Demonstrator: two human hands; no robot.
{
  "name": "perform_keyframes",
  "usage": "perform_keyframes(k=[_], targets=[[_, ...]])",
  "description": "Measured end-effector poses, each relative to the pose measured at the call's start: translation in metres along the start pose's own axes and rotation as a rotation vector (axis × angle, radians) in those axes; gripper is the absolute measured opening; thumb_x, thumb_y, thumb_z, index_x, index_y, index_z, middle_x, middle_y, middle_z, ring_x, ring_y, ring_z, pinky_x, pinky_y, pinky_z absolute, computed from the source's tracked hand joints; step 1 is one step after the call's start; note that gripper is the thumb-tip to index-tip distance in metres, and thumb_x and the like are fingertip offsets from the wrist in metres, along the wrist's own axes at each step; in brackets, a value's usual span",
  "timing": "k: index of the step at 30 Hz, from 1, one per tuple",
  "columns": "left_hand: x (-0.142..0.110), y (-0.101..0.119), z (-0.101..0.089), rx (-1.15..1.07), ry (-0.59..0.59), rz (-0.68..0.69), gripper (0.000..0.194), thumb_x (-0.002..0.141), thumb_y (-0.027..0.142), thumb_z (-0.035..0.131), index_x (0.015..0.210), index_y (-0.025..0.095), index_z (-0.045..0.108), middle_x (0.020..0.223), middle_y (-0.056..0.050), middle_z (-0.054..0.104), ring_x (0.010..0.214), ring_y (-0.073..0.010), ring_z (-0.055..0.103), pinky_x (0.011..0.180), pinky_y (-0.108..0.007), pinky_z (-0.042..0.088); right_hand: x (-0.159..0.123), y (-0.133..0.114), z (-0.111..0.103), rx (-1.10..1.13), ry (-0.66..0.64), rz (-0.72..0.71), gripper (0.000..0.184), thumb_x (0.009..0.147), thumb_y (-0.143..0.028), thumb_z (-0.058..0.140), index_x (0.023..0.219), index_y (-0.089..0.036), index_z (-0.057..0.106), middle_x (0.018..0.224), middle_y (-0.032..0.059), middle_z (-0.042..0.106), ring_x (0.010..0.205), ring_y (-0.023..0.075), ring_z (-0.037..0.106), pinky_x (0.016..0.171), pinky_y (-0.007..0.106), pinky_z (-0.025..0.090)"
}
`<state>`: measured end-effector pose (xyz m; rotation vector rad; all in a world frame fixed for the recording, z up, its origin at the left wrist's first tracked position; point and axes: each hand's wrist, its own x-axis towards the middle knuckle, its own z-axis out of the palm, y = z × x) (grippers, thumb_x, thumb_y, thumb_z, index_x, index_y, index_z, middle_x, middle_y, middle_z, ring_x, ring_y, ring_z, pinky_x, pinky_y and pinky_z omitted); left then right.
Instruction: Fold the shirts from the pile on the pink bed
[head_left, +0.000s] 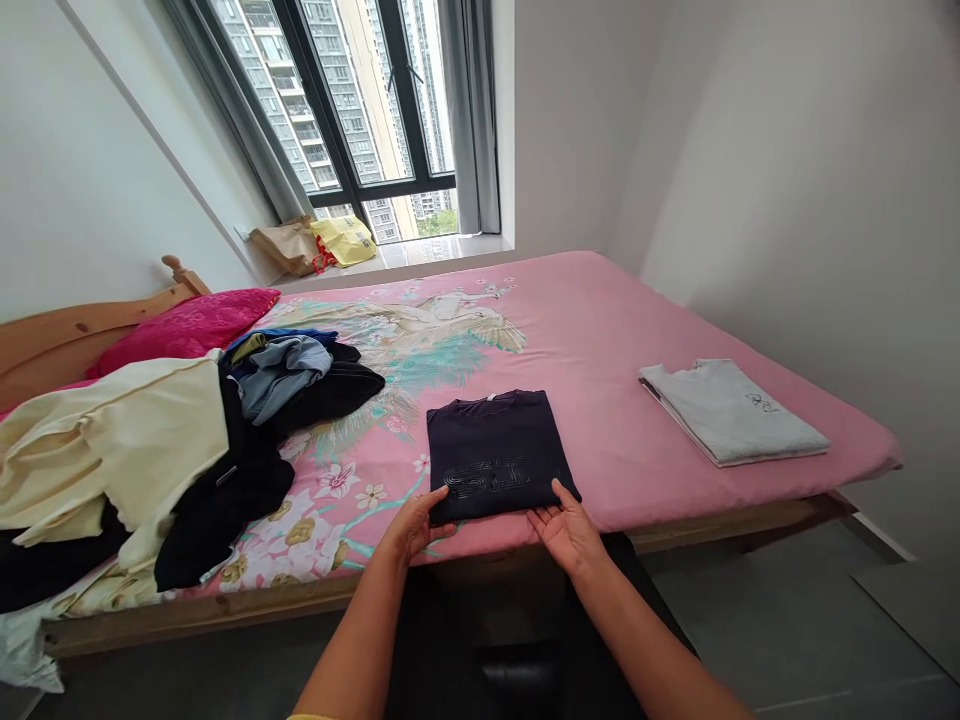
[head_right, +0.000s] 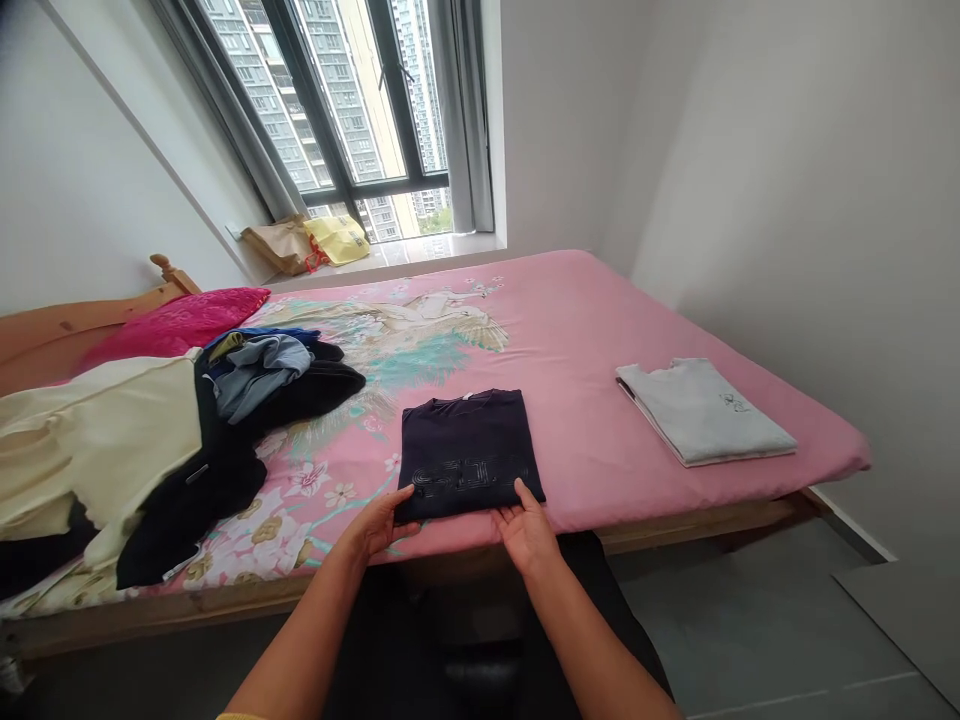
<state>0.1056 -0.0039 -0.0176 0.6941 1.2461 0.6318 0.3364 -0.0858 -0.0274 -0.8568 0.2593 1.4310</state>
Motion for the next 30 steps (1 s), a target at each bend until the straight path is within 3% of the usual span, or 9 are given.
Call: perform_keyframes(k=[3,5,10,13,16,19,22,26,30], targets=[[-0.002,0.000,0.003,-0.002,0.011,0.002,0.032,0.066,0.022,0.074,0.093,0.013,0.060,0.082,-0.006,0.068,0.064,-0.0154,0.064,0.048,-0.025,0.055,0.015,0.005,0.010,-0.002,0.088,-0.146,0.028,0.078,-0.026,0.058,0.106,-0.027,0.052,0.102,0.0005,0.066,0.097,0.0168,0.064,0.085,0.038,0.055],[-0.010,-0.007,0.007,-0.008,0.022,0.014,0.032,0.065,0.021,0.074,0.093,0.014,0.059,0.084,-0.006,0.068,0.067,-0.0157,0.064,0.049,-0.026,0.055,0.024,0.007,0.004,-0.019,0.138,-0.235,0.029,0.079,-0.028,0.055,0.108,-0.026,0.053,0.103,0.0014,0.067,0.100,0.0181,0.063,0.084,0.040,0.055],[-0.047,-0.065,0.038,-0.108,-0.087,-0.016,0.041,0.065,0.028,0.075,0.101,0.017,0.059,0.098,-0.009,0.069,0.081,-0.0213,0.067,0.056,-0.029,0.056,0.037,-0.010,-0.054,-0.156,0.126,-0.447,0.028,0.076,-0.036,0.057,0.100,-0.023,0.059,0.099,0.0021,0.069,0.103,0.0203,0.062,0.086,0.041,0.054],[-0.068,-0.106,0.066,-0.215,-0.160,-0.092,0.042,0.064,0.028,0.076,0.101,0.017,0.058,0.099,-0.011,0.069,0.085,-0.0245,0.067,0.060,-0.030,0.055,0.029,-0.031,-0.084,-0.160,0.168,-0.417,0.027,0.074,-0.037,0.061,0.097,-0.022,0.062,0.096,0.0023,0.070,0.102,0.0219,0.063,0.086,0.043,0.054],[-0.077,-0.127,0.084,-0.335,-0.209,-0.087,0.043,0.066,0.026,0.075,0.104,0.016,0.059,0.105,-0.012,0.069,0.094,-0.0274,0.066,0.071,-0.035,0.055,0.013,-0.045,-0.088,-0.120,0.150,-0.318,0.025,0.074,-0.034,0.063,0.095,-0.021,0.064,0.097,0.0033,0.070,0.103,0.0233,0.062,0.088,0.044,0.053],[-0.073,-0.122,0.084,-0.455,-0.279,-0.016,0.040,0.071,0.025,0.071,0.108,0.015,0.060,0.111,-0.013,0.067,0.107,-0.0285,0.061,0.086,-0.038,0.052,-0.003,-0.049,-0.077,-0.107,0.078,-0.286,0.027,0.072,-0.030,0.066,0.097,-0.020,0.064,0.101,0.0037,0.070,0.105,0.0245,0.061,0.090,0.044,0.053],[-0.064,-0.108,0.073,-0.526,-0.260,0.026,0.038,0.074,0.024,0.068,0.110,0.014,0.060,0.112,-0.011,0.067,0.110,-0.0279,0.059,0.093,-0.038,0.049,-0.012,-0.048,-0.067,-0.127,0.020,-0.272,0.029,0.070,-0.026,0.068,0.098,-0.019,0.065,0.099,0.0037,0.070,0.105,0.0255,0.061,0.090,0.045,0.052],[-0.057,-0.097,0.061,-0.501,-0.255,0.007,0.041,0.075,0.024,0.066,0.115,0.016,0.058,0.111,-0.010,0.068,0.107,-0.0287,0.061,0.092,-0.040,0.051,-0.015,-0.045,-0.064,-0.143,-0.039,-0.224,0.024,0.070,-0.024,0.068,0.093,-0.018,0.065,0.097,0.0031,0.071,0.104,0.0258,0.062,0.091,0.045,0.052],[-0.059,-0.088,0.061,-0.462,-0.278,-0.045,0.040,0.077,0.027,0.065,0.114,0.014,0.058,0.105,-0.011,0.069,0.101,-0.0302,0.063,0.085,-0.041,0.054,-0.016,-0.041,-0.061,-0.067,-0.051,-0.193,0.023,0.069,-0.023,0.068,0.092,-0.019,0.065,0.095,0.0015,0.071,0.104,0.0254,0.062,0.092,0.045,0.051]])
